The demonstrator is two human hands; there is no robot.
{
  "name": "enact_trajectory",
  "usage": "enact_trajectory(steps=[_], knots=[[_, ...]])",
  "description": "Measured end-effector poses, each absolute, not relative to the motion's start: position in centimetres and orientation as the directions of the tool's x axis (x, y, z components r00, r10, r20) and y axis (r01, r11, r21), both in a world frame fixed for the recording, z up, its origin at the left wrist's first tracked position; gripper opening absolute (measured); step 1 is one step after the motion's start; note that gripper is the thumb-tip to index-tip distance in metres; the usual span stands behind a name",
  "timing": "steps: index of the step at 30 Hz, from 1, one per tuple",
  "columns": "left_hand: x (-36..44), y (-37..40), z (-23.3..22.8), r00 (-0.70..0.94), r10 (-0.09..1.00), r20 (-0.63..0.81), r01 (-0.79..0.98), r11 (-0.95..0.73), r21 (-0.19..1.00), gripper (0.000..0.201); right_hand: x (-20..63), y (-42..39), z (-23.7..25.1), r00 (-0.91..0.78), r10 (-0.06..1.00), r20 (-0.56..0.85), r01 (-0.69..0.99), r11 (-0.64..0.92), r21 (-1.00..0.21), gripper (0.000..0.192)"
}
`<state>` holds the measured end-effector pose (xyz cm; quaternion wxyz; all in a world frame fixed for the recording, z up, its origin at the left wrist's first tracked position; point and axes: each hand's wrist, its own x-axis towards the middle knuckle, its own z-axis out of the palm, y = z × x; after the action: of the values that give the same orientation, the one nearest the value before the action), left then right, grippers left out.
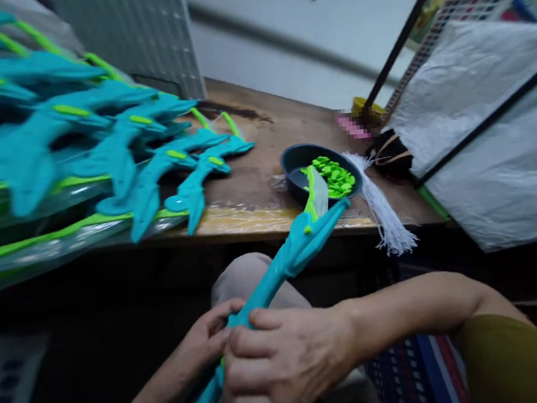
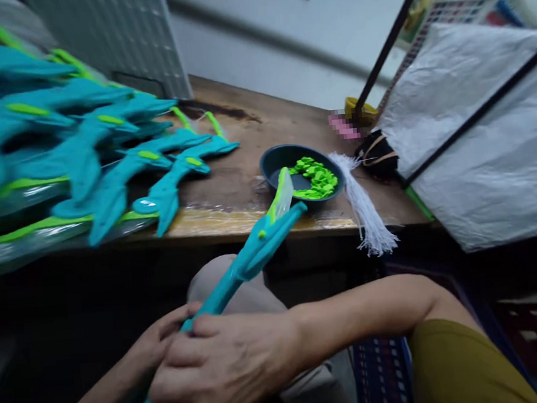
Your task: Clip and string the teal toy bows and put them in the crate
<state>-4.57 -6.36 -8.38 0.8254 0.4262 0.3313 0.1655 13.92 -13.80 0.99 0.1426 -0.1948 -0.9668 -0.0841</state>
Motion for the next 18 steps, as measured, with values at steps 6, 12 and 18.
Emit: enact_trajectory(steps=[6,12,18], knots=[[-5.1,-6.1,-11.4,0.736,0.588,-0.336,0.307,0.153,0.939,0.051,21.3,-17.7,0.8,-0.614,0.635,0.469,0.697,0.715,-0.055,0.020],[-5.8,-8.7,-12.4,0.641,0.617,-0.457,0.453,0.176,0.874,0.059,35.8,-18.1,-1.2,0.502,0.821,0.272,0.865,-0.472,-0.173,0.021],[-5.7,-9.1,-12.1,0.660,0.597,-0.457,0.429,0.201,0.881,0.044,40.5,-19.2,-5.9,0.783,0.602,0.158,0.621,-0.771,-0.139,0.018]])
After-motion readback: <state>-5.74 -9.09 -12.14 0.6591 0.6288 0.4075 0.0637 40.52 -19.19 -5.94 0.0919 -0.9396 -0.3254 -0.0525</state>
